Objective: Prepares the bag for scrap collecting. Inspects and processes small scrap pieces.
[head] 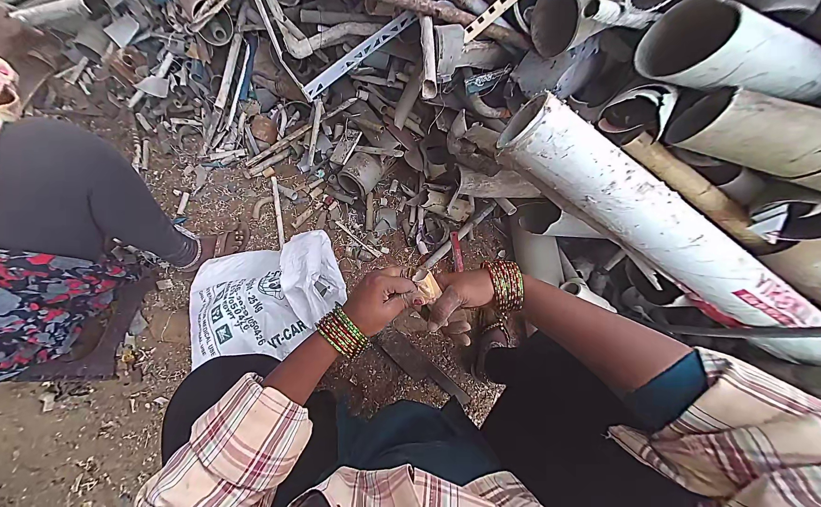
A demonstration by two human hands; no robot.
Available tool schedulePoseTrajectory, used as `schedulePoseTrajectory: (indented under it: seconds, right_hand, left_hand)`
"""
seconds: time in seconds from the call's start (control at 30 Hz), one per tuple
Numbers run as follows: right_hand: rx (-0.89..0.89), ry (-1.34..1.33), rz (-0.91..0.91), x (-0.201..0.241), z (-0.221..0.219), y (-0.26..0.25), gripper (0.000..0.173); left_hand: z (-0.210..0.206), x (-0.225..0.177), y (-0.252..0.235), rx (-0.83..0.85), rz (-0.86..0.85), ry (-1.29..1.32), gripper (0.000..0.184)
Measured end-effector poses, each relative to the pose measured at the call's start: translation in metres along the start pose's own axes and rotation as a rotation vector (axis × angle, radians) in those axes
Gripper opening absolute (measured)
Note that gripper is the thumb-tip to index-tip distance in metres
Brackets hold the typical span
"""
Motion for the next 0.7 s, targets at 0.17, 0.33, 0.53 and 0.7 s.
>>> schedulePoseTrajectory:
  seconds: [0.17,0.33,0.53,0.7]
  right_hand:
    - [0.055,-0.07,0.084,0.008,-0.008,0.003,0.014]
    - [-0.297,0.036,0.063,0.009,0.017,-0.003,0.017]
    - [-0.373,-0.048,0.092,0.014,0.024,-0.005,0.027]
    - [-0.463,-0.096,0.108,0.015,0.029,-0.005,0.03]
  left_hand:
    - [0.002,-0.008,-0.003,0.024,-0.056,0.105,0.023]
    - [0.013,0.016,-0.007,-0.038,0.284,-0.068,0.018]
    - [0.026,0.018,-0.015,-0.101,0.351,-0.365,0.02]
    - [0.03,0.023,-0.02,-0.131,0.39,-0.445,0.02]
Point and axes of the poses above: each hand's wrist, its own y-axis away from the middle knuckle, its own z-axis out of the back of the hand, x = y × z, the point moved 8 cm from there along -y, towards the middle knuckle, and after that the axes turned 5 degrees about y, right-handed, at the moved point
